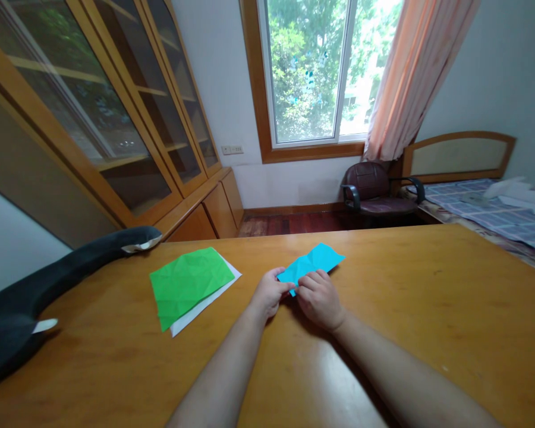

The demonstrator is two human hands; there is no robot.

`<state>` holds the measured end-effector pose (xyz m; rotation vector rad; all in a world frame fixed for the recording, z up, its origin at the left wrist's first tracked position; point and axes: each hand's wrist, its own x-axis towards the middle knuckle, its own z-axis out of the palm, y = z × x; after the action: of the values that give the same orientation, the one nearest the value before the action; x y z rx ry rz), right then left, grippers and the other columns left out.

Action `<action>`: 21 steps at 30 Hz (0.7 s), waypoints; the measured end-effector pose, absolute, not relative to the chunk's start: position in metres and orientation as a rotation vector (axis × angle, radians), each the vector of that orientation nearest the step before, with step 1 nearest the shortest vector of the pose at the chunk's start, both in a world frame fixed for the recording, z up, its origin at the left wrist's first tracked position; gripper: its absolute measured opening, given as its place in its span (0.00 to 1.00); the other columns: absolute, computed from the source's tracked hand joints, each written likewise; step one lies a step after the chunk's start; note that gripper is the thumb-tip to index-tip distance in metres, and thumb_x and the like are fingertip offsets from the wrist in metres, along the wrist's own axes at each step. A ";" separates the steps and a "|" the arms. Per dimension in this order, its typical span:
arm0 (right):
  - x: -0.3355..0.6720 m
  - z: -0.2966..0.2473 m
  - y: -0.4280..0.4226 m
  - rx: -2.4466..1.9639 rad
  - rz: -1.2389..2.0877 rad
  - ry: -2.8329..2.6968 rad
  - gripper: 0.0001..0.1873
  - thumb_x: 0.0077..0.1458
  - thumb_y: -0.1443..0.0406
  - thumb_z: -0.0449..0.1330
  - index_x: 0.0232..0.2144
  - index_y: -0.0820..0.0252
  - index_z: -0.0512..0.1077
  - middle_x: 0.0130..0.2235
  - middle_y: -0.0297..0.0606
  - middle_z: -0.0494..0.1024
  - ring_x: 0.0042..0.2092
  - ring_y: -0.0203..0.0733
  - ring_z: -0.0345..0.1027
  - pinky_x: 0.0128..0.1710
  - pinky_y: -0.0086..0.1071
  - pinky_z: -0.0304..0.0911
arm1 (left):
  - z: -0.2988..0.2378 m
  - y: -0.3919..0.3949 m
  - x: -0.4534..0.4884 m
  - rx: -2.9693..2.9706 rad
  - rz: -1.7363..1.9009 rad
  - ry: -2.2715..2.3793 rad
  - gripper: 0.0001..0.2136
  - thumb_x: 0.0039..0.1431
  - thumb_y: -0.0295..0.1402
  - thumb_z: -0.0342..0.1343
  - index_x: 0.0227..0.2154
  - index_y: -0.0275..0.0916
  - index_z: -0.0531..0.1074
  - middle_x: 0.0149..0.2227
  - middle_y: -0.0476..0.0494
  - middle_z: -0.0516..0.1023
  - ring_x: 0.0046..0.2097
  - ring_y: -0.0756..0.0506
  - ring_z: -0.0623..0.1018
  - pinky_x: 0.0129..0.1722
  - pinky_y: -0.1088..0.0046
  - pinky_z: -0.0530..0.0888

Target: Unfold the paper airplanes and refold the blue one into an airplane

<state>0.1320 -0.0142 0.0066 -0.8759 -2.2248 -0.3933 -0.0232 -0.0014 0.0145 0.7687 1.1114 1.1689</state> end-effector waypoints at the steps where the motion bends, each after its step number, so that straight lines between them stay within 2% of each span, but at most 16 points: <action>1: 0.134 0.006 -0.013 -0.887 -0.389 -2.222 0.16 0.62 0.67 0.53 0.21 0.58 0.68 0.27 0.36 0.71 0.34 0.41 0.58 0.38 0.39 0.47 | 0.014 -0.001 -0.024 0.763 1.174 1.111 0.26 0.30 0.21 0.68 0.39 0.32 0.72 0.24 0.52 0.73 0.25 0.52 0.71 0.25 0.78 0.69; 7: 0.146 0.006 -0.002 -0.967 -0.362 -2.175 0.15 0.61 0.68 0.54 0.22 0.58 0.70 0.29 0.37 0.73 0.36 0.41 0.59 0.39 0.38 0.48 | 0.016 0.001 -0.035 0.725 1.167 1.175 0.30 0.33 0.19 0.67 0.45 0.31 0.70 0.27 0.48 0.76 0.26 0.51 0.74 0.25 0.77 0.70; 13: 0.163 0.005 0.012 -1.095 -0.403 -2.073 0.13 0.57 0.69 0.56 0.22 0.58 0.73 0.31 0.39 0.75 0.36 0.42 0.60 0.40 0.37 0.49 | 0.022 0.001 -0.047 0.734 1.150 1.167 0.27 0.35 0.17 0.64 0.44 0.30 0.71 0.30 0.44 0.78 0.27 0.50 0.75 0.25 0.77 0.72; 21: 0.187 0.005 0.025 -1.345 -0.392 -1.906 0.11 0.54 0.67 0.57 0.22 0.58 0.73 0.30 0.38 0.77 0.35 0.41 0.62 0.38 0.35 0.49 | 0.032 0.001 -0.067 0.725 1.130 1.172 0.29 0.35 0.15 0.64 0.47 0.29 0.71 0.34 0.42 0.79 0.30 0.49 0.77 0.28 0.76 0.74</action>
<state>0.1869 0.0249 0.0046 -1.3453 -1.9061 -0.3922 -0.0666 0.0010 0.0317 0.7245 1.1720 1.1296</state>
